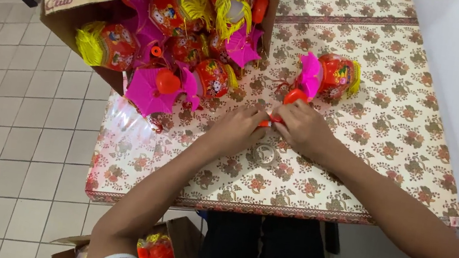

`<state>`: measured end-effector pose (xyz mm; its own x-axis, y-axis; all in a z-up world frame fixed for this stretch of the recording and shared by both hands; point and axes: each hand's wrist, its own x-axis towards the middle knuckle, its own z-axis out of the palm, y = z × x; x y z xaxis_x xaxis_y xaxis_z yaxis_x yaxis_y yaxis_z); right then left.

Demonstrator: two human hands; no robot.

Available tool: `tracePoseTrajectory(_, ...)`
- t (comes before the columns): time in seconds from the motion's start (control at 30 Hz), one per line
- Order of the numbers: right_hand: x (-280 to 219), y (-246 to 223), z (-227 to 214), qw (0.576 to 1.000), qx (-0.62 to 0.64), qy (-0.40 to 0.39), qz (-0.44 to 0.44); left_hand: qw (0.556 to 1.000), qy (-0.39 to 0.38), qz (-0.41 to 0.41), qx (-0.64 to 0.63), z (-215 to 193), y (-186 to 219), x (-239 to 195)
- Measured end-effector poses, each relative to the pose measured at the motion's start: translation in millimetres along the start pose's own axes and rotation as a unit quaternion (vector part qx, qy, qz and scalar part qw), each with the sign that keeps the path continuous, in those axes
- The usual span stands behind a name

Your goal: Assembling plastic toy lanterns by fitting components together and attaching handles.

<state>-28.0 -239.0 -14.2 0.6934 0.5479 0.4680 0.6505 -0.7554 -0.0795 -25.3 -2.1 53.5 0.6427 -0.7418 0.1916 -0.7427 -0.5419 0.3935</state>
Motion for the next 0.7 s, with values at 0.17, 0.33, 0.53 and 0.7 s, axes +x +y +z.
tracePoseTrajectory(0.17, 12, -14, -30, 0.994, 0.086, 0.072, 0.018, 0.998, 0.019, -0.037, -0.051, -3, 4, -2)
tracePoseTrajectory(0.33, 2, -16, -20, 0.986, 0.088, 0.136, -0.045, 0.994, 0.03, -0.019, -0.107, 21, -7, -1)
tracePoseTrajectory(0.53, -1, -10, -16, 0.982, 0.092, 0.154, -0.062, 0.999, 0.025, -0.006, -0.027, -9, 9, -1)
tracePoseTrajectory(0.7, 3, -15, -28, 0.976, 0.115, 0.167, -0.085, 0.997, 0.036, -0.014, 0.067, 1, 2, -1)
